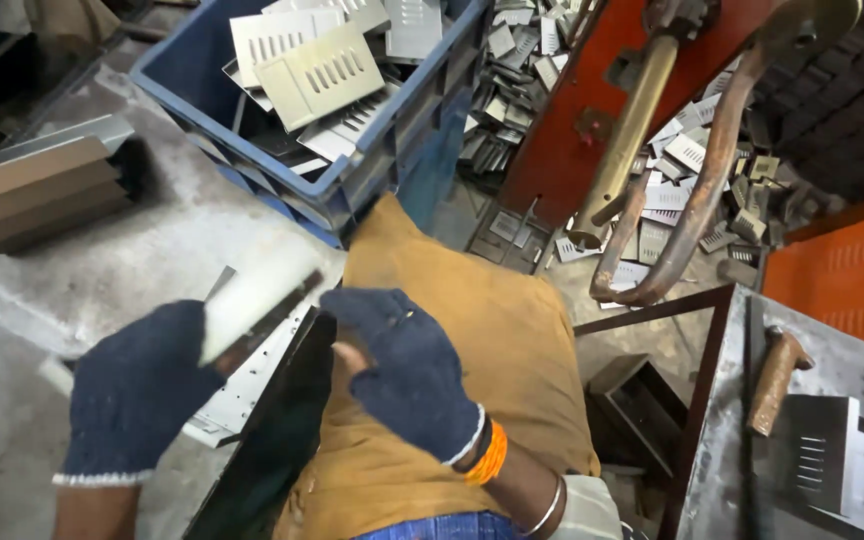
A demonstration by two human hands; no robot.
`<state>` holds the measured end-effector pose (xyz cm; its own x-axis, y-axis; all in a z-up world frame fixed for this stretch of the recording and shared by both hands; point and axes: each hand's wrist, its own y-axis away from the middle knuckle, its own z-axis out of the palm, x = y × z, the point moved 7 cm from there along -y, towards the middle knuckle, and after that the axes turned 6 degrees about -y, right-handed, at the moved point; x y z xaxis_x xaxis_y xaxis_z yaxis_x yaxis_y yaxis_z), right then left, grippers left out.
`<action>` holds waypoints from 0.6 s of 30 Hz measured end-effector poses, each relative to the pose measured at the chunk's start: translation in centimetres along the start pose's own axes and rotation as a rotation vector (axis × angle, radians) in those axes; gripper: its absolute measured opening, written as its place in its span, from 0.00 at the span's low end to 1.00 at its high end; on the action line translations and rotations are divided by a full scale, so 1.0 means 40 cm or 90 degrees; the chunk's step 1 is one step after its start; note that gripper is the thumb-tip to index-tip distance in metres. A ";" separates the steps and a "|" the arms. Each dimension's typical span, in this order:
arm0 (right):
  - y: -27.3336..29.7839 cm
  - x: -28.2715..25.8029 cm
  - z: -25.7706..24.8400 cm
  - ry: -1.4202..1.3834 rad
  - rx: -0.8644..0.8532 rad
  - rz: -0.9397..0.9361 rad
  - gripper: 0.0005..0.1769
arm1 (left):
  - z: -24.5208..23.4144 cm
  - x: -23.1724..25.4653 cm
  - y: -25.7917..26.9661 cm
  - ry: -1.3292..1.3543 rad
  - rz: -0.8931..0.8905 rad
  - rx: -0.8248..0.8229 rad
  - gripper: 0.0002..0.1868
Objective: Assembling and spot welding metal enclosures for electronic or hardware equipment.
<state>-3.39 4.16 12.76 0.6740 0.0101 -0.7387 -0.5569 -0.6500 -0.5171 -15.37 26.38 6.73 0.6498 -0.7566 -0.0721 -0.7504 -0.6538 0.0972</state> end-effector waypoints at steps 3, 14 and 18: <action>-0.063 -0.112 -0.013 0.153 0.026 -0.144 0.32 | -0.128 0.113 0.047 0.131 0.276 0.149 0.20; 0.162 0.171 -0.117 0.294 0.048 0.307 0.18 | -0.051 0.267 -0.412 0.307 0.322 0.492 0.19; 0.217 0.192 -0.166 0.303 0.077 0.490 0.18 | 0.031 0.364 -0.692 0.102 0.324 0.568 0.55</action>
